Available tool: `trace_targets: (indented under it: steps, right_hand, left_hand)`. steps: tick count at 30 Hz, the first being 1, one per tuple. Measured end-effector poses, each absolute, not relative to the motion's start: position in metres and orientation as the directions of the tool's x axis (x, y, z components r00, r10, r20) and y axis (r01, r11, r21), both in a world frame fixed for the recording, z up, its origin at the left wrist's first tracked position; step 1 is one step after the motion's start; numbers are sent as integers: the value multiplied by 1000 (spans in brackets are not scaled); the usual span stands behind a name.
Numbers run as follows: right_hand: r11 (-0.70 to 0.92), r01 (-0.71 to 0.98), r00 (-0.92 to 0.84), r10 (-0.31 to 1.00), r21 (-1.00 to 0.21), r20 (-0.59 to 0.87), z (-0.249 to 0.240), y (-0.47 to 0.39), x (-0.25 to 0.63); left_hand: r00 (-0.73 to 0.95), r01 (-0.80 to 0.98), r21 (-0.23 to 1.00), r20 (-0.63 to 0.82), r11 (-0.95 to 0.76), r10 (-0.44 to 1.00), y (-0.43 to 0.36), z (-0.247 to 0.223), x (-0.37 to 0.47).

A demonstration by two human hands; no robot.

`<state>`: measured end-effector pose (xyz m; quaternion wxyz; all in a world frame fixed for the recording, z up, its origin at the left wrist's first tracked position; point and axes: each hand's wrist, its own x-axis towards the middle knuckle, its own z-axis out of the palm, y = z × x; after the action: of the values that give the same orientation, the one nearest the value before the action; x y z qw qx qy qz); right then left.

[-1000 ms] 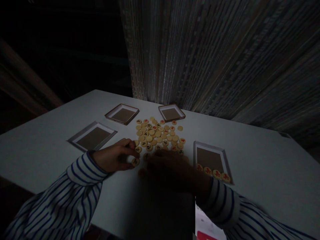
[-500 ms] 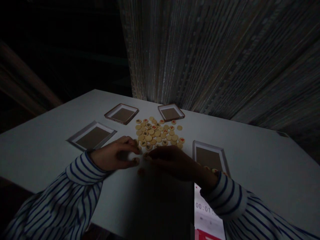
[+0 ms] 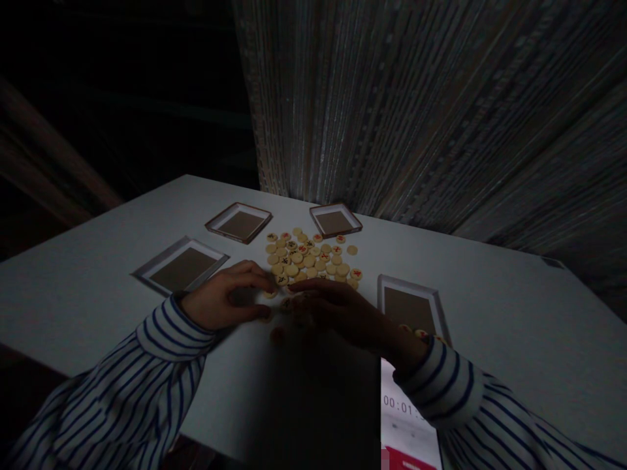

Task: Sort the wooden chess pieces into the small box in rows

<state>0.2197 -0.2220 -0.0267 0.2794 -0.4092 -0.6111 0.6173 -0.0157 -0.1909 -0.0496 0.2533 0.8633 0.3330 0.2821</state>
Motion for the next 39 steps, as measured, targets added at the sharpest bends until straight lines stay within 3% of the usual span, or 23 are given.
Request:
trace_targets:
  steps: [9, 15, 19, 25, 32, 39]
  right_hand:
    - [-133, 142, -486, 854, -981, -186, -21, -222, 217]
    - [-29, 94, -498, 864, -995, -73, -26, -221, 220]
    - [227, 169, -486, 866, -959, 119, -23, -226, 220]
    - [539, 244, -469, 793, -806, 388, -25, -234, 220]
    - [628, 222, -425, 751, -746, 505, -30, -236, 221]
    - [697, 280, -413, 708, -660, 573, -25, -242, 226]
  left_hand:
    - [589, 401, 616, 394, -678, 706, -191, -49, -15]
    - [537, 366, 667, 419, -649, 732, -196, -45, -7]
    - [469, 309, 813, 320, -493, 823, -203, -42, 4]
    - [376, 101, 990, 57, -102, 925, -215, -38, 19]
    - [333, -171, 984, 3, 58, 943, -222, -28, 35]
    - [316, -245, 964, -24, 106, 948, -226, -28, 47]
